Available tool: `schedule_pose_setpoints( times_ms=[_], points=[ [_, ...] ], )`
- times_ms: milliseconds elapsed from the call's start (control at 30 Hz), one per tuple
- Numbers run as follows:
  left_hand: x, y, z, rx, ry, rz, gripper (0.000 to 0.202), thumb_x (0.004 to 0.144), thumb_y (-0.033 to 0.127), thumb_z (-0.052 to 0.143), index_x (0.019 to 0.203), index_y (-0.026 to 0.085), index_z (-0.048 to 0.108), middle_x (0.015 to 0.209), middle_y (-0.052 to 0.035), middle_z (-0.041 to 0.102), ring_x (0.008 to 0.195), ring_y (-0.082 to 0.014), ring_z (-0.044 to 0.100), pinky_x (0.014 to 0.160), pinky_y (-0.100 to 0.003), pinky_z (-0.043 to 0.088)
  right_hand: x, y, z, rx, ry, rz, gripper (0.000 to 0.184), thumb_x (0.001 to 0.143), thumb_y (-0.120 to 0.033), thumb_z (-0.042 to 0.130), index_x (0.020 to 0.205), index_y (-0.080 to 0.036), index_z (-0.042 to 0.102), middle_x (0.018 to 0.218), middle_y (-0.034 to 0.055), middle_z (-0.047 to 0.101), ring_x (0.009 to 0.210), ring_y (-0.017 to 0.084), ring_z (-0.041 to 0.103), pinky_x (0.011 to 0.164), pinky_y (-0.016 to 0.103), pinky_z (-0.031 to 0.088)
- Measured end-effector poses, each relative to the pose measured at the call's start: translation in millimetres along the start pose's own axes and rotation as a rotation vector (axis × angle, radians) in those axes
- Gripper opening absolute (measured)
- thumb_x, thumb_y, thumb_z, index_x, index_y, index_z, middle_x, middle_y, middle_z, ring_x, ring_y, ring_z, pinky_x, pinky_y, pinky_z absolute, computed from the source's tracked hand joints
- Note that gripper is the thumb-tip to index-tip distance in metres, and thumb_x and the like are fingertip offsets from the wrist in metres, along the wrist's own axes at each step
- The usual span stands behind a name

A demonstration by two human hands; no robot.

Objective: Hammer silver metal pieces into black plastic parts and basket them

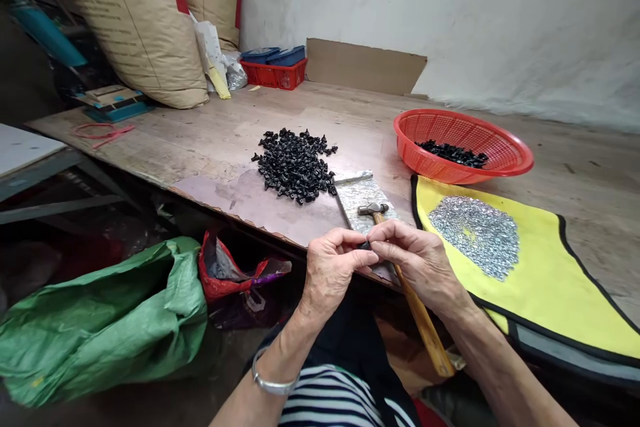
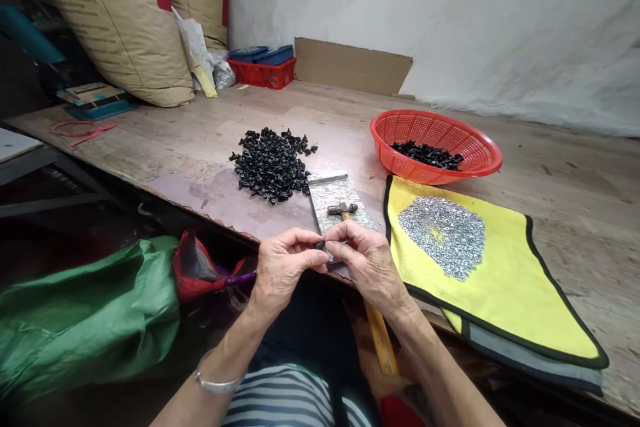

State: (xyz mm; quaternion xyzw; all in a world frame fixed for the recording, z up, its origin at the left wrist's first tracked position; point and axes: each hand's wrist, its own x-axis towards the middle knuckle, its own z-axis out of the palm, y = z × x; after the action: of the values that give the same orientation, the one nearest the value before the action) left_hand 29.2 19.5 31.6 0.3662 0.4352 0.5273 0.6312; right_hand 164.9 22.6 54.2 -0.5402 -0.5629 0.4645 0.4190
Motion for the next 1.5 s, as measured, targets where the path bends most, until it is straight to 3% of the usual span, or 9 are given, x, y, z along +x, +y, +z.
schedule_pose_setpoints(
  times_ms=[267, 533, 833, 1067, 1267, 1500],
  points=[
    [1, -8, -0.3, -0.035, -0.023, 0.008, 0.016, 0.054, 0.012, 0.073, 0.066, 0.014, 0.063, 0.053, 0.0025, 0.064, 0.048, -0.0137, 0.061, 0.050, -0.023, 0.051, -3, 4, 2, 0.111, 0.055, 0.104, 0.014, 0.062, -0.028, 0.070, 0.066, -0.016, 0.064, 0.057, -0.0012, 0.058, 0.051, 0.009, 0.050, 0.048, 0.021, 0.041],
    [1, -11, -2.3, -0.055, -0.049, 0.005, 0.012, 0.056, 0.009, 0.070, 0.065, 0.013, 0.065, 0.050, 0.0026, 0.062, 0.045, -0.0120, 0.060, 0.048, -0.021, 0.049, 2, 10, 3, 0.257, 0.009, 0.177, 0.014, 0.058, -0.024, 0.072, 0.061, -0.014, 0.063, 0.049, -0.0008, 0.057, 0.043, 0.008, 0.049, 0.042, 0.021, 0.037],
    [3, -13, -5.7, -0.012, -0.058, -0.015, 0.008, 0.058, 0.011, 0.069, 0.064, 0.011, 0.064, 0.052, 0.0003, 0.062, 0.045, -0.0116, 0.058, 0.044, -0.020, 0.048, 1, 10, 6, 0.277, -0.059, 0.236, 0.016, 0.058, -0.023, 0.073, 0.065, -0.015, 0.060, 0.049, -0.0014, 0.060, 0.039, 0.009, 0.052, 0.038, 0.018, 0.038],
    [0, -13, -8.0, -0.068, -0.088, -0.046, 0.011, 0.062, 0.017, 0.069, 0.069, 0.012, 0.062, 0.052, -0.0007, 0.063, 0.040, -0.0091, 0.055, 0.039, -0.019, 0.048, 2, 12, 10, 0.415, 0.013, 0.255, 0.018, 0.050, -0.020, 0.077, 0.060, -0.012, 0.063, 0.050, 0.0027, 0.063, 0.041, 0.013, 0.057, 0.044, 0.023, 0.047],
    [0, -13, -4.7, -0.221, -0.091, -0.046, 0.017, 0.060, 0.018, 0.072, 0.072, 0.010, 0.063, 0.052, -0.0016, 0.063, 0.042, -0.0120, 0.058, 0.041, -0.024, 0.052, 2, 13, 14, 0.511, 0.086, 0.250, 0.018, 0.050, -0.018, 0.077, 0.061, -0.013, 0.063, 0.049, 0.0018, 0.062, 0.041, 0.014, 0.058, 0.043, 0.024, 0.048],
    [1, -16, -0.9, -0.246, -0.054, -0.077, 0.019, 0.059, 0.019, 0.073, 0.070, 0.008, 0.062, 0.051, -0.0028, 0.062, 0.041, -0.0126, 0.057, 0.037, -0.024, 0.051, -2, 18, 17, 0.559, 0.113, 0.260, 0.018, 0.051, -0.018, 0.075, 0.062, -0.014, 0.061, 0.048, 0.0010, 0.061, 0.039, 0.014, 0.056, 0.041, 0.025, 0.047]
  ],
)
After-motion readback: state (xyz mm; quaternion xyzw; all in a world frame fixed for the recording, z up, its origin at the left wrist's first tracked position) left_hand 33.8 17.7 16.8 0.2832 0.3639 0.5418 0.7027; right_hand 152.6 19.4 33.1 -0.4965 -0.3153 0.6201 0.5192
